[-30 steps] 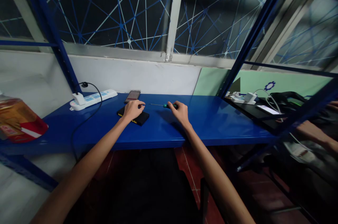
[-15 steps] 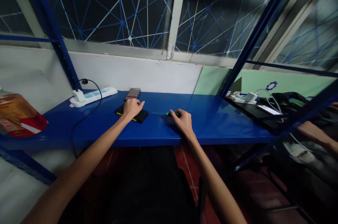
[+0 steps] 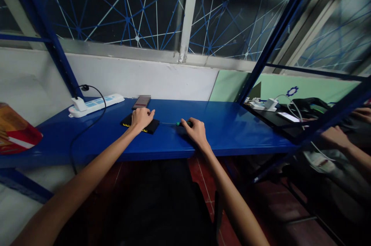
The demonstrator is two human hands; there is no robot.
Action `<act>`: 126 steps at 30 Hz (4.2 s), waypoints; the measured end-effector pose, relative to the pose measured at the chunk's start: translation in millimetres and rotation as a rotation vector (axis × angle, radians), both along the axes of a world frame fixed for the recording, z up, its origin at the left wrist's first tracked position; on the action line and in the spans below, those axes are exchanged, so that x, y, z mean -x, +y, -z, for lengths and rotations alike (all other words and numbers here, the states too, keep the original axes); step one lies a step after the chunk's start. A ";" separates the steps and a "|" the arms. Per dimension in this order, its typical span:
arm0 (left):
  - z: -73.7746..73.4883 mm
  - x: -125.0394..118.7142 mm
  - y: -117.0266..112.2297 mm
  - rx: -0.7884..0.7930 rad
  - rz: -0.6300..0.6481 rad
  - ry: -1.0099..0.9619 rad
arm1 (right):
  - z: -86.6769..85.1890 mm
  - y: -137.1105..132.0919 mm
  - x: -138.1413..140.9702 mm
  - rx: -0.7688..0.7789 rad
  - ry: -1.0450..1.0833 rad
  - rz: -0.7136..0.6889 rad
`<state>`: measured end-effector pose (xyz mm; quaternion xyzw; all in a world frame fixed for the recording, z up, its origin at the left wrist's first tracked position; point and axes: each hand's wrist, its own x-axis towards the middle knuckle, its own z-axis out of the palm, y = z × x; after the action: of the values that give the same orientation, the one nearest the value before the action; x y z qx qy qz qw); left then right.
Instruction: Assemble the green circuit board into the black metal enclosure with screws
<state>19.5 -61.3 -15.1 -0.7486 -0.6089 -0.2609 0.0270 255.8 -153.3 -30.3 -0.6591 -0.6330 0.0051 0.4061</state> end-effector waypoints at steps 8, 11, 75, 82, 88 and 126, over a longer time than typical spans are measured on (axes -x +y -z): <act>-1.2 -1.5 0.0 0.074 -0.041 0.035 | -0.5 0.5 0.9 0.009 0.003 -0.012; -2.1 -2.6 -2.0 0.070 -0.026 0.038 | -1.2 0.5 1.1 0.010 0.004 -0.008; -0.6 -2.7 -6.4 0.079 0.104 0.144 | -1.4 -6.1 -4.8 -0.019 0.105 -0.265; -1.2 -2.6 -7.2 0.077 0.111 0.147 | -2.1 -6.4 -4.7 -0.027 0.129 -0.271; -1.3 -2.3 -7.6 0.094 0.133 0.155 | -2.2 -6.6 -4.2 -0.056 0.164 -0.265; -1.8 -2.0 -5.9 0.060 0.152 0.151 | 2.2 -4.1 -7.7 0.007 0.077 -0.295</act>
<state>21.5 -67.2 -13.3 -0.8108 -0.5539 -0.1868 0.0307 263.5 -157.4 -32.5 -0.5596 -0.7070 0.0921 0.4225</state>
